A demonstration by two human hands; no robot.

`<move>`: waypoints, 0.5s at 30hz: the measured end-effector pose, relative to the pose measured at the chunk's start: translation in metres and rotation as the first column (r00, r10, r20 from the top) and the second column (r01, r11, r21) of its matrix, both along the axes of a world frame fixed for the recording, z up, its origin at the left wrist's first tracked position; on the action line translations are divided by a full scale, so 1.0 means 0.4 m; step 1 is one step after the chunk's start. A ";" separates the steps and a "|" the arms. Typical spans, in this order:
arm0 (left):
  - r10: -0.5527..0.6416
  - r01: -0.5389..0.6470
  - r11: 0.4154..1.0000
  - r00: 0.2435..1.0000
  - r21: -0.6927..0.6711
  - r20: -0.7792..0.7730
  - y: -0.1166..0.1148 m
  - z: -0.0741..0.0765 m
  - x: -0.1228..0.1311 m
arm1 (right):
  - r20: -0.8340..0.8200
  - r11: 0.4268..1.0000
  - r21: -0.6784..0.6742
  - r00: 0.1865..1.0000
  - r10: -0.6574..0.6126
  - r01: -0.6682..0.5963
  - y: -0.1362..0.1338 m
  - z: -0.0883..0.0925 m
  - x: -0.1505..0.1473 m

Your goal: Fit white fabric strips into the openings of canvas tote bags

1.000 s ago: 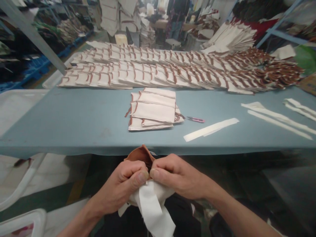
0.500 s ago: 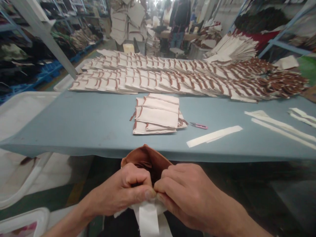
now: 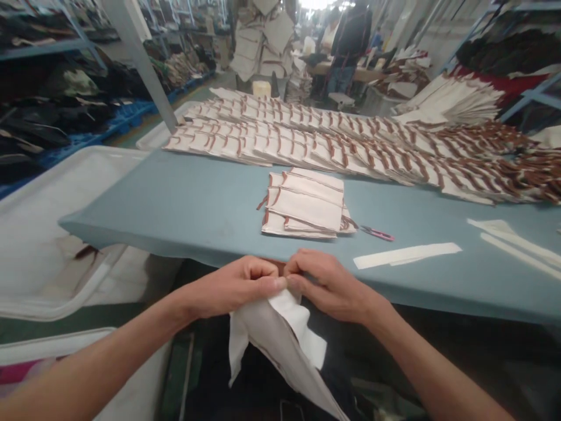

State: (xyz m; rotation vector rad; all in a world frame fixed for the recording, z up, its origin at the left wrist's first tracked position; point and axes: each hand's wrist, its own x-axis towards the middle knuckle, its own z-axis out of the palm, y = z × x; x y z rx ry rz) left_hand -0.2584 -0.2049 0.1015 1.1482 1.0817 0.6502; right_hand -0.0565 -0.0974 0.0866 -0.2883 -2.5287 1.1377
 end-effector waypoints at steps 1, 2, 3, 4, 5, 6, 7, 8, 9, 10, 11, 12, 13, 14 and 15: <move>0.003 -0.002 1.000 1.000 0.025 -0.030 0.011 0.003 -0.006 | 0.040 0.999 -0.046 0.999 -0.004 0.006 0.007 0.000 -0.007; 0.020 -0.016 0.998 0.997 0.064 -0.071 0.017 0.006 -0.008 | 0.078 0.997 -0.082 0.997 0.002 0.005 0.009 0.003 -0.012; 0.042 -0.030 0.994 0.993 0.104 -0.114 0.019 0.008 -0.007 | 0.105 0.995 -0.103 0.994 0.013 -0.002 0.007 0.009 -0.016; 0.069 -0.048 0.989 0.986 0.139 -0.150 0.020 0.009 -0.003 | 0.120 0.994 -0.105 0.993 0.022 -0.009 0.004 0.015 -0.018; 0.095 -0.067 0.984 0.981 0.167 -0.169 0.020 0.008 0.001 | 0.126 0.995 -0.095 0.992 0.029 -0.017 0.000 0.020 -0.021; 0.110 -0.078 0.980 0.979 0.182 -0.172 0.020 0.006 0.004 | 0.130 0.996 -0.085 0.991 0.031 -0.020 -0.004 0.025 -0.025; 0.107 -0.077 0.980 0.981 0.184 -0.159 0.022 0.003 0.005 | 0.134 0.996 -0.089 0.990 0.032 -0.020 -0.005 0.027 -0.030; 0.090 -0.064 0.982 0.986 0.178 -0.141 0.024 0.001 0.003 | 0.145 0.993 -0.119 0.989 0.037 -0.020 -0.005 0.028 -0.035; 0.067 -0.045 0.984 0.990 0.170 -0.128 0.028 0.000 -0.001 | 0.160 0.983 -0.181 0.986 0.051 -0.022 -0.003 0.027 -0.041; 0.042 -0.021 0.985 0.992 0.169 -0.121 0.033 0.001 -0.007 | 0.173 0.962 -0.271 0.982 0.077 -0.028 0.000 0.024 -0.045; 0.015 0.008 0.983 0.992 0.182 -0.123 0.038 0.004 -0.014 | 0.176 0.925 -0.377 0.978 0.113 -0.039 0.004 0.021 -0.049; -0.006 0.035 0.976 0.991 0.213 -0.135 0.041 0.010 -0.020 | 0.167 0.875 -0.481 0.975 0.149 -0.052 0.008 0.017 -0.050; -0.018 0.057 0.965 0.988 0.257 -0.151 0.044 0.017 -0.024 | 0.152 0.821 -0.568 0.972 0.180 -0.063 0.010 0.014 -0.050; -0.021 0.070 0.950 0.987 0.304 -0.162 0.045 0.025 -0.025 | 0.134 0.771 -0.632 0.970 0.203 -0.074 0.012 0.012 -0.048; -0.019 0.073 0.937 0.987 0.341 -0.157 0.045 0.032 -0.024 | 0.114 0.731 -0.677 0.970 0.213 -0.081 0.013 0.010 -0.045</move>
